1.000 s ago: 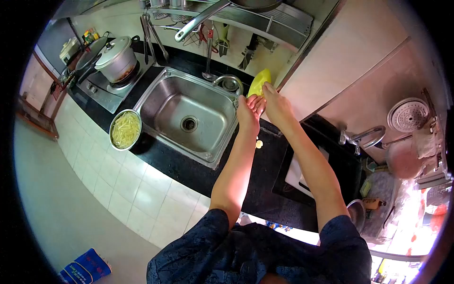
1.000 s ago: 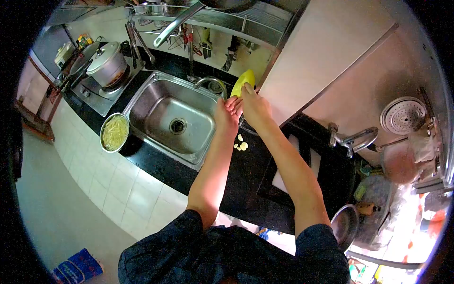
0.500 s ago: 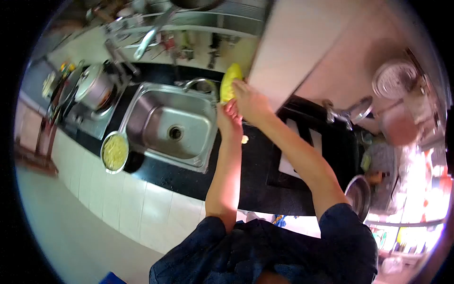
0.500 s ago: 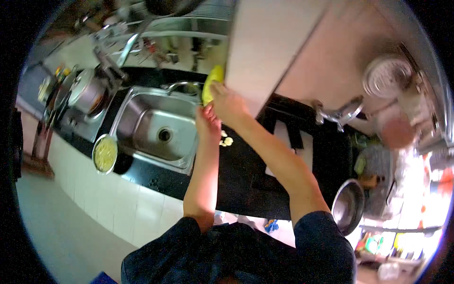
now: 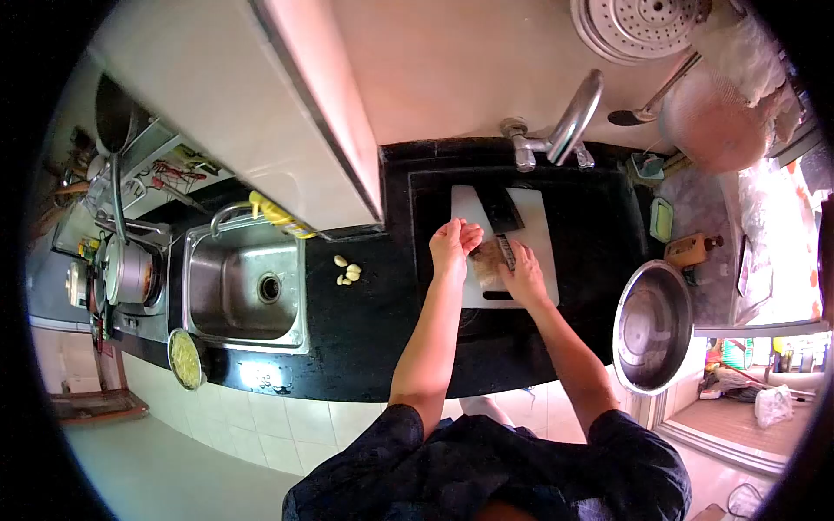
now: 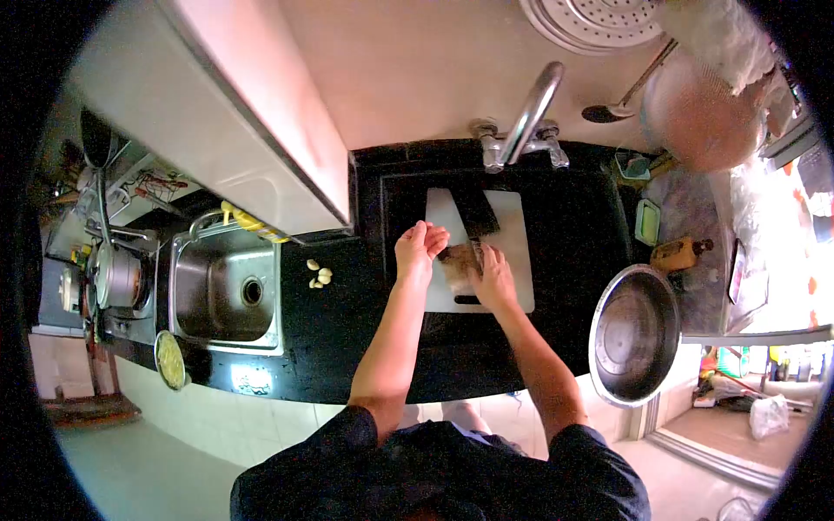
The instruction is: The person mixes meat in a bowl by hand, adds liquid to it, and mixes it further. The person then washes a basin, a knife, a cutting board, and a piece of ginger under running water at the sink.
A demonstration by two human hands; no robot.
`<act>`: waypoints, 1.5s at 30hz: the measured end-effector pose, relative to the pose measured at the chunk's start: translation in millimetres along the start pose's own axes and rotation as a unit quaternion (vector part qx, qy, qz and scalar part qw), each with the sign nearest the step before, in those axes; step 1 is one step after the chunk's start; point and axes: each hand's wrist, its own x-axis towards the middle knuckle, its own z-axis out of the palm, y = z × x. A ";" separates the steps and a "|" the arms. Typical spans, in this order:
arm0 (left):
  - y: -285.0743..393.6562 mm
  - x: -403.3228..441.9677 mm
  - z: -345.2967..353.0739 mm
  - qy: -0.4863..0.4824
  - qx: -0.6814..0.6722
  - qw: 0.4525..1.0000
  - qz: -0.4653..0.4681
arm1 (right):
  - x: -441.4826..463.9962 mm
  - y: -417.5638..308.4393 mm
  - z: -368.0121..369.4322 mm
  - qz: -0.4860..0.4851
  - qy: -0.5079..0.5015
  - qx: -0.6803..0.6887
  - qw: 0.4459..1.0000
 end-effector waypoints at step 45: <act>-69.1 25.1 69.4 -0.137 0.033 0.987 -0.072 | 81.5 8.0 9.8 -0.026 0.064 0.260 0.963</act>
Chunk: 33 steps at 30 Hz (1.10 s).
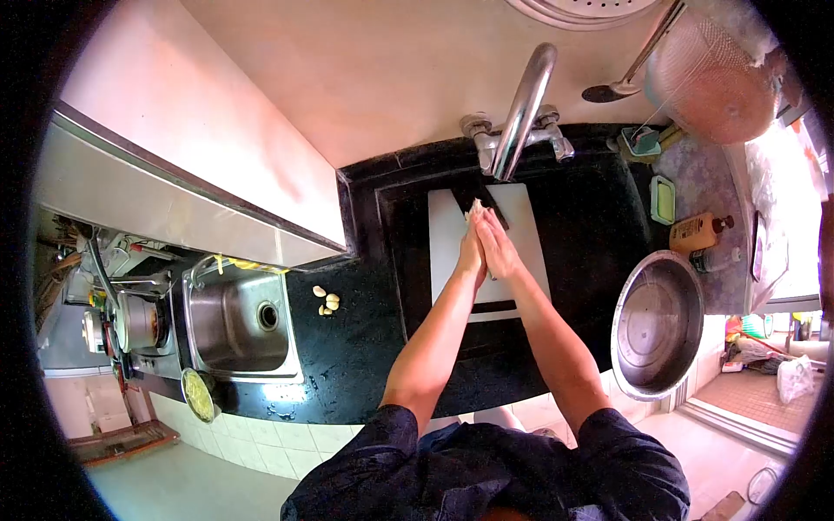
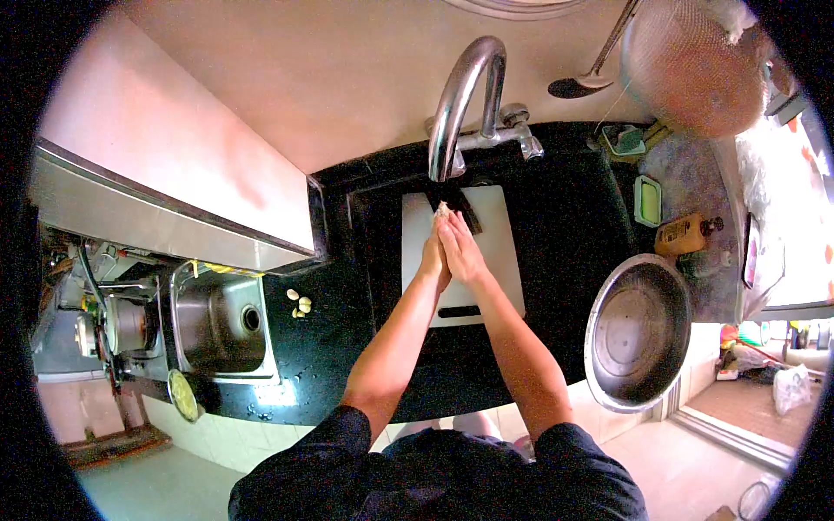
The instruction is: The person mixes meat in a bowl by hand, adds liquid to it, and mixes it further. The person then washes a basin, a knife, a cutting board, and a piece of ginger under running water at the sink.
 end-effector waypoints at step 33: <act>-33.2 95.9 -84.0 -0.101 0.724 0.628 0.266 | 113.3 -13.7 -148.8 -0.049 0.196 -0.631 0.749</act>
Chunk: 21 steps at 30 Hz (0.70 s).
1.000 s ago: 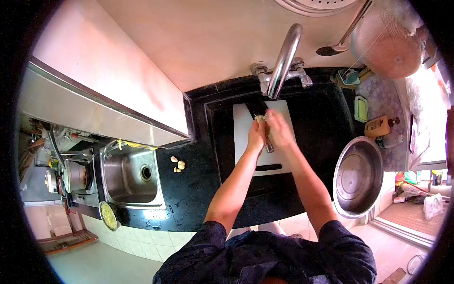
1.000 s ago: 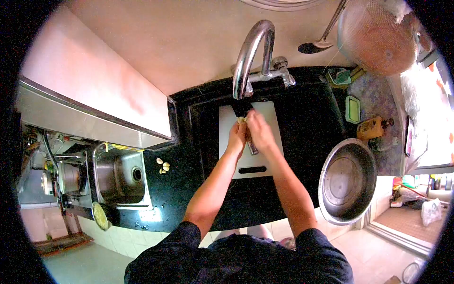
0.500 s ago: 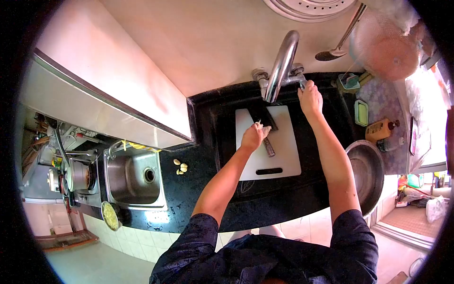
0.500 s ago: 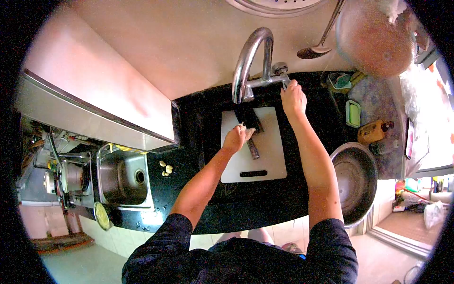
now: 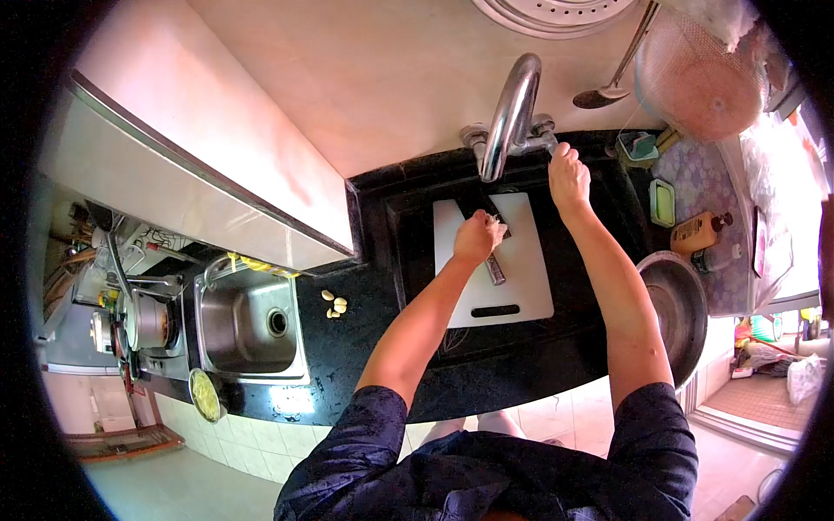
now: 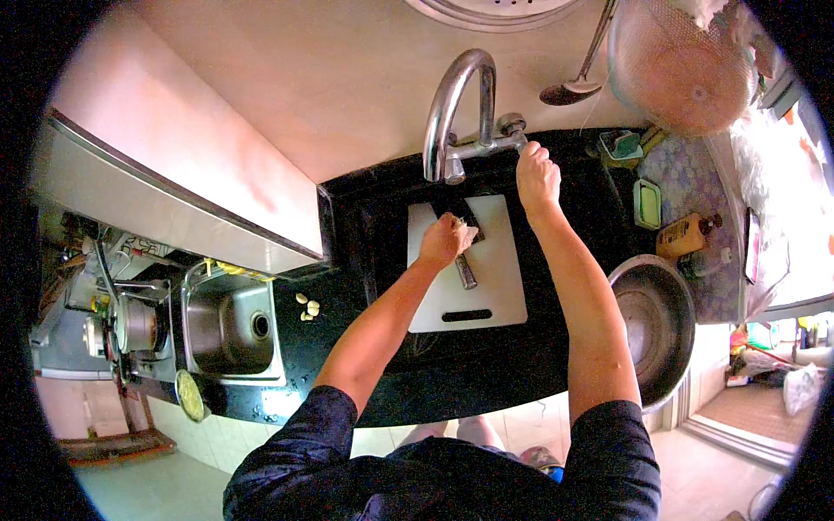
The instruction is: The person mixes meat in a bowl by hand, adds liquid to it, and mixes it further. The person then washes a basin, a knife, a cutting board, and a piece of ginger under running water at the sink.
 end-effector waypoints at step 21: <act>63.5 -8.3 -50.1 0.076 -0.327 0.939 -0.067 | -122.2 -130.3 22.6 0.154 -0.167 0.651 0.724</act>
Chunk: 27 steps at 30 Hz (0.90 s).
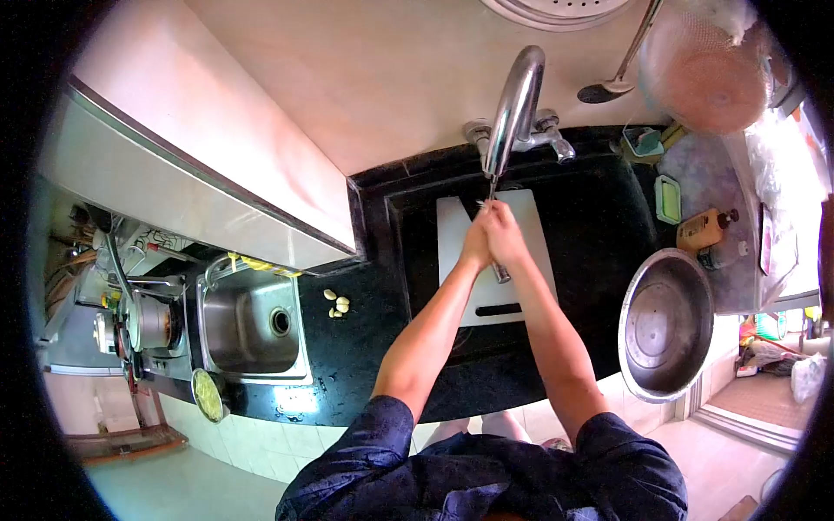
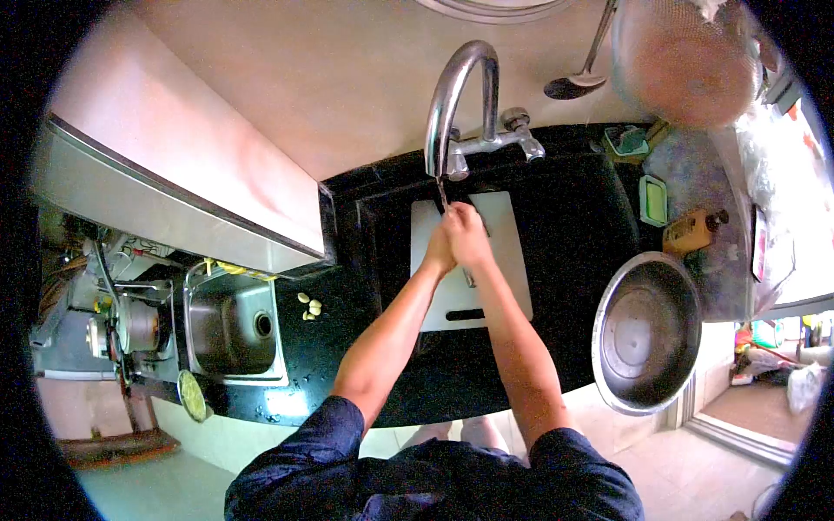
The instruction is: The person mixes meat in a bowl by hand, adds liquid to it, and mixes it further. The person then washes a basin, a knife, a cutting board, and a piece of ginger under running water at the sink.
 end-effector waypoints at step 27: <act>-1.0 -2.9 -19.3 -0.265 0.450 0.853 0.028 | -4.9 -29.5 -6.4 -0.134 -0.054 -0.140 0.980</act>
